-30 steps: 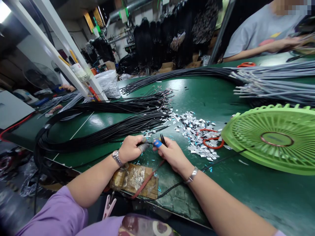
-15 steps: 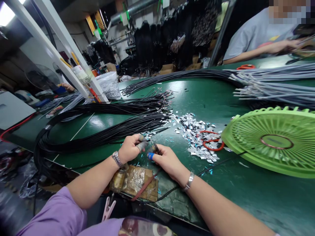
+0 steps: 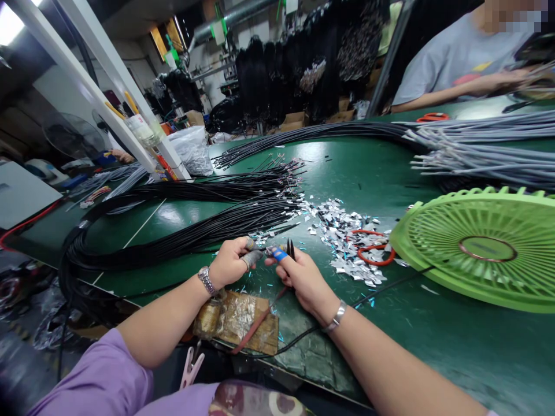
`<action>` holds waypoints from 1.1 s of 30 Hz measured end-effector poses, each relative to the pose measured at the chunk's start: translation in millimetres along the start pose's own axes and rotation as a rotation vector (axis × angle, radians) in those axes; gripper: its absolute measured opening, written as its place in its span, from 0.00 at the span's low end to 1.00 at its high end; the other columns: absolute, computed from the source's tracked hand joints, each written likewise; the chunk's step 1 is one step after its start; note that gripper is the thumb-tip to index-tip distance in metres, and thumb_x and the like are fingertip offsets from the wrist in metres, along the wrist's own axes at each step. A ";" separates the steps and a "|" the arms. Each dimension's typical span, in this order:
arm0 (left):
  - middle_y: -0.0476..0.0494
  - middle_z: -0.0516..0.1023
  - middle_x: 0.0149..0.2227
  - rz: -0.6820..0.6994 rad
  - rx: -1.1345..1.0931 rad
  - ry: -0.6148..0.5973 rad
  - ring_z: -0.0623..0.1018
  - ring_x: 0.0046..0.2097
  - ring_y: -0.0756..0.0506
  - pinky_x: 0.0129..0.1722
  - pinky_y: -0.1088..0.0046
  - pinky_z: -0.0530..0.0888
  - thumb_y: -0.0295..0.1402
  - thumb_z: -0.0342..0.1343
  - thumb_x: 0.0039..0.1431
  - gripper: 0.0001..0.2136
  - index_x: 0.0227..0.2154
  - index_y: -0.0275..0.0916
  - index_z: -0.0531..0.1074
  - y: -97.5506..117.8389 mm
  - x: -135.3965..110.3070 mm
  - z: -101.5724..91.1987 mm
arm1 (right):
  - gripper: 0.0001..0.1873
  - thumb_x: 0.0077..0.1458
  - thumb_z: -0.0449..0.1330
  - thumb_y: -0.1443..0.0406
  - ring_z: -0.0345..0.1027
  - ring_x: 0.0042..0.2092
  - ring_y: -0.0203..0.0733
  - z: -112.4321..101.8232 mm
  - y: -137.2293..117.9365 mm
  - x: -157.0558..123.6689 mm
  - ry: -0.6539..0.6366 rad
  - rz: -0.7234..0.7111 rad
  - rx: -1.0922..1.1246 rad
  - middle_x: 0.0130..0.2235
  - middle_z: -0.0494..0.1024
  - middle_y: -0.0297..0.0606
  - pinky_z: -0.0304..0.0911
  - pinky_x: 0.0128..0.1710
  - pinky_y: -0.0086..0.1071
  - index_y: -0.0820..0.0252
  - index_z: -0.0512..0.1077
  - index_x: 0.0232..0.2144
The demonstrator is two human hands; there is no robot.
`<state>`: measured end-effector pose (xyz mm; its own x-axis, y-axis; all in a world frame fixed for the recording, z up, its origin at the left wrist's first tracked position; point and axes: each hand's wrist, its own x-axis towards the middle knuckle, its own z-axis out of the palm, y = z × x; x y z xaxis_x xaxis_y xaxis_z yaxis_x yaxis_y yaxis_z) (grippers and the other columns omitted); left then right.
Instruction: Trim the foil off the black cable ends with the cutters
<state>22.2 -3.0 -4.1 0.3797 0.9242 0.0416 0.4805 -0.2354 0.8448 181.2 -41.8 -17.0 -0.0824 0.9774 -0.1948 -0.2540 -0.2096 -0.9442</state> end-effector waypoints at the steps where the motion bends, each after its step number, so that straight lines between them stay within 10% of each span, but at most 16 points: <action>1: 0.49 0.73 0.22 0.020 0.025 0.003 0.72 0.24 0.52 0.24 0.78 0.66 0.30 0.56 0.52 0.04 0.27 0.35 0.71 -1.0 -0.1 0.0 | 0.27 0.36 0.65 0.43 0.43 0.18 0.29 0.2 -0.4 -0.2 -0.011 0.012 0.010 0.14 0.57 0.25 0.37 0.16 0.26 0.59 0.66 0.22; 7: 0.48 0.73 0.22 0.108 0.210 0.016 0.71 0.25 0.51 0.25 0.78 0.65 0.31 0.56 0.52 0.04 0.26 0.36 0.71 0.6 -1.5 -1.3 | 0.23 0.38 0.64 0.46 0.46 0.19 0.30 -0.4 3.4 -0.1 0.072 -0.092 -0.138 0.16 0.60 0.27 0.43 0.18 0.27 0.59 0.66 0.22; 19: 0.55 0.67 0.15 -0.260 -0.173 -0.197 0.63 0.14 0.55 0.15 0.81 0.58 0.33 0.56 0.53 0.07 0.26 0.36 0.64 10.5 -1.0 -0.3 | 0.08 0.50 0.51 0.70 0.58 0.24 0.36 -15.2 2.6 -4.0 0.215 -1.060 -1.285 0.23 0.68 0.35 0.49 0.24 0.30 0.57 0.65 0.21; 33: 0.56 0.68 0.17 -0.174 -0.432 -0.112 0.63 0.15 0.57 0.16 0.82 0.58 0.44 0.60 0.49 0.18 0.34 0.34 0.67 -3.7 7.9 -3.1 | 0.08 0.50 0.50 0.71 0.60 0.24 0.36 -16.3 -1.4 -10.1 -0.020 -1.139 -1.257 0.23 0.70 0.35 0.52 0.25 0.29 0.58 0.67 0.24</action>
<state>20.9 6.1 -5.3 0.4173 0.8950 -0.1579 0.1811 0.0884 0.9795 198.1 -50.9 -18.0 -0.4244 0.6026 0.6759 0.6758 0.7076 -0.2065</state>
